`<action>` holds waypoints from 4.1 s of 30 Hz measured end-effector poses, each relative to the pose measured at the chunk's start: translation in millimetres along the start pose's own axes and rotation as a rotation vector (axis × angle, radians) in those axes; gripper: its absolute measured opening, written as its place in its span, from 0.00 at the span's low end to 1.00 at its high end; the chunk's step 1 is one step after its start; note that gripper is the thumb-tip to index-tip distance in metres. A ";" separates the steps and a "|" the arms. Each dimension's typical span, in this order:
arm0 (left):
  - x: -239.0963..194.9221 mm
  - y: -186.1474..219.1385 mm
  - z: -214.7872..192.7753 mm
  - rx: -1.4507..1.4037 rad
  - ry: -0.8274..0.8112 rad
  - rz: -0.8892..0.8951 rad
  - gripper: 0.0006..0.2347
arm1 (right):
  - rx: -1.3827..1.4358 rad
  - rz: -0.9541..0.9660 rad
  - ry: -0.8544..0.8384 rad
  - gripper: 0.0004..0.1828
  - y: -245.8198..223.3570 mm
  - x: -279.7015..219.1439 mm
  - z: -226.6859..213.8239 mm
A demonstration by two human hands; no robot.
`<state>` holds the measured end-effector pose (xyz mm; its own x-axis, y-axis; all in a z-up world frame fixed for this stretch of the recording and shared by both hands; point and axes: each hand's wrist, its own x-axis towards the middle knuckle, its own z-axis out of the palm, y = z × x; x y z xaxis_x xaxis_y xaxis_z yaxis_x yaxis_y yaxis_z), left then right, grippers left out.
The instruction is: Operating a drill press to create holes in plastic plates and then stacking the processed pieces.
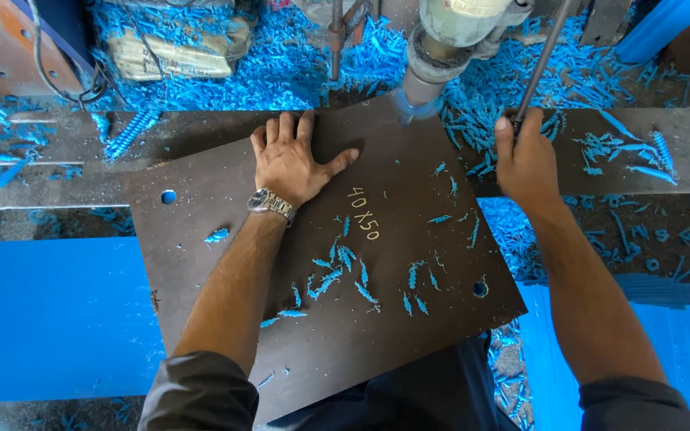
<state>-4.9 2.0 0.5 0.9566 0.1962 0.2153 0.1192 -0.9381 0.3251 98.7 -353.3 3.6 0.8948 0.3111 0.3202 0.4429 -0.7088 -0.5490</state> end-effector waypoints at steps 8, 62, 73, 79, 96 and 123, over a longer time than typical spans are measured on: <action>1.2 1.2 0.8 0.008 0.010 0.017 0.46 | -0.066 -0.022 0.082 0.20 24.3 9.4 18.8; 2.5 -1.8 3.0 0.017 0.110 0.028 0.45 | -0.327 0.073 0.090 0.43 95.7 123.7 72.9; 0.4 1.4 3.4 -0.001 0.051 -0.004 0.45 | -0.203 -0.282 0.274 0.26 142.5 155.9 92.6; 3.3 4.2 -7.3 -0.022 -0.009 -0.029 0.45 | -0.165 -0.315 0.205 0.18 99.8 153.4 71.6; 1.3 3.6 -2.1 -0.039 0.030 -0.019 0.44 | 0.780 -0.430 0.056 0.25 193.3 235.3 106.4; 0.6 1.5 4.8 -0.040 0.041 -0.022 0.44 | 0.747 -0.499 0.133 0.17 119.2 111.3 24.2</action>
<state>-2.9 -0.6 -3.3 0.9421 0.2286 0.2454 0.1280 -0.9214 0.3669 252.5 -387.9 -44.9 0.5956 0.3630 0.7166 0.7401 0.0987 -0.6652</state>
